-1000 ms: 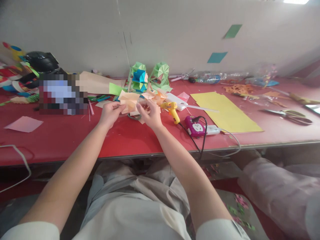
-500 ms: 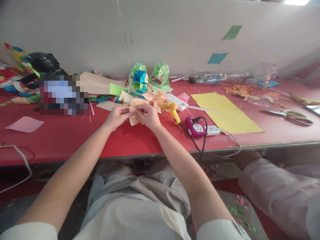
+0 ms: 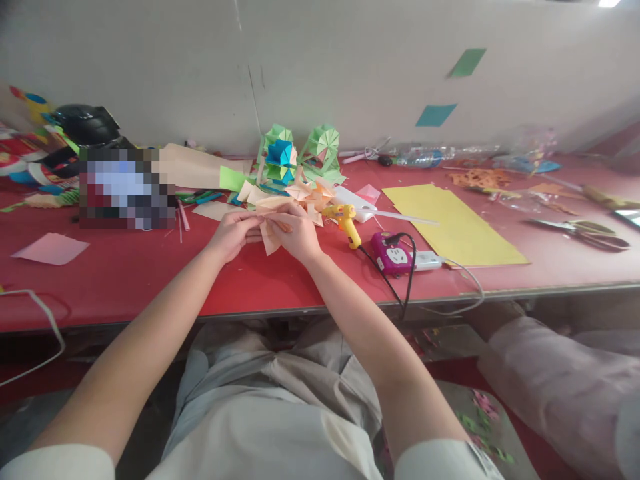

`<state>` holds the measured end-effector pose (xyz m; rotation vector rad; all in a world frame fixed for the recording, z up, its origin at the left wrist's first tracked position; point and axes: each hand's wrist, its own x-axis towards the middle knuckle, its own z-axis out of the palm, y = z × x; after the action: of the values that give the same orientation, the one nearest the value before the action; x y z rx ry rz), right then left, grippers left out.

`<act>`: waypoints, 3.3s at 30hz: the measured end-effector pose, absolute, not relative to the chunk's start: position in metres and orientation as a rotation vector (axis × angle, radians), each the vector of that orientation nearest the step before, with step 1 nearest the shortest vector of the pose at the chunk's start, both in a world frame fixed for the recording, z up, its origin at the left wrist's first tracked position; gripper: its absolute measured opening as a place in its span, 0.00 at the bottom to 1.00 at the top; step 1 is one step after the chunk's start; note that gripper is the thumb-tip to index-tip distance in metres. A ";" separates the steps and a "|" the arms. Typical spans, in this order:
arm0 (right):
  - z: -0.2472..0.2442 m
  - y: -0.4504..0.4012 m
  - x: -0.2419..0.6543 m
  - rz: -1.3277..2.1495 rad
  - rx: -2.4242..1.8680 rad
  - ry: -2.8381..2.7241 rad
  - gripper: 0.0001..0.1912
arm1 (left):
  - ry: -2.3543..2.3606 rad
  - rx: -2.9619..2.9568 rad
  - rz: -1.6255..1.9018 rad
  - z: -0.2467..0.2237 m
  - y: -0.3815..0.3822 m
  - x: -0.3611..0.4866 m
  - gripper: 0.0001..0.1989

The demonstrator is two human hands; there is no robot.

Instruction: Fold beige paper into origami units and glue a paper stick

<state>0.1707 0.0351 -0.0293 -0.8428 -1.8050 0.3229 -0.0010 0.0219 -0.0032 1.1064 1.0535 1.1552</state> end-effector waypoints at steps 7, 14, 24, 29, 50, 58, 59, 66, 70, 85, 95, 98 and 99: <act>-0.031 0.036 0.170 0.197 -0.807 -1.906 0.12 | 1.008 0.995 1.160 0.000 0.024 -0.004 0.08; -0.031 0.036 0.170 0.134 -0.778 -1.936 0.13 | 0.976 1.009 1.191 0.000 0.025 -0.005 0.08; -0.022 0.028 0.170 0.082 -0.834 -2.023 0.12 | 1.062 1.185 1.265 -0.005 0.025 -0.004 0.17; -0.028 0.035 0.171 0.180 -0.926 -1.785 0.12 | 1.107 1.316 1.449 -0.006 0.029 -0.008 0.15; -0.017 0.033 0.175 1.146 -0.952 -1.566 0.23 | 1.114 1.283 1.385 -0.005 0.034 -0.013 0.11; -0.021 0.037 0.175 1.137 -1.064 -1.608 0.24 | 1.142 1.348 1.402 -0.011 0.039 -0.017 0.11; -0.022 0.037 0.175 1.151 -1.069 -1.602 0.25 | 1.140 1.355 1.405 -0.011 0.039 -0.017 0.11; -0.023 0.039 0.175 1.151 -1.070 -1.616 0.24 | 1.179 1.430 1.413 -0.007 0.038 -0.019 0.11; -0.023 0.039 0.175 1.148 -1.055 -1.627 0.23 | 1.174 1.473 1.415 -0.006 0.038 -0.021 0.12; -0.017 0.036 0.176 1.126 -1.013 -1.528 0.25 | 1.189 1.363 1.538 -0.003 0.039 -0.025 0.12; -0.031 0.036 0.169 0.800 -1.013 -1.611 0.27 | 1.047 1.050 1.429 -0.001 0.028 -0.006 0.15; -0.032 0.038 0.171 0.712 -1.039 -1.597 0.20 | 1.044 1.030 1.384 -0.005 0.027 0.000 0.16; -0.031 0.039 0.171 0.680 -1.044 -1.590 0.19 | 1.054 1.037 1.361 -0.007 0.027 0.002 0.16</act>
<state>0.1714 0.0387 -0.0313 -1.0436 -1.5898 0.6799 0.0016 0.0268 -0.0070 1.0369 1.0537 1.3612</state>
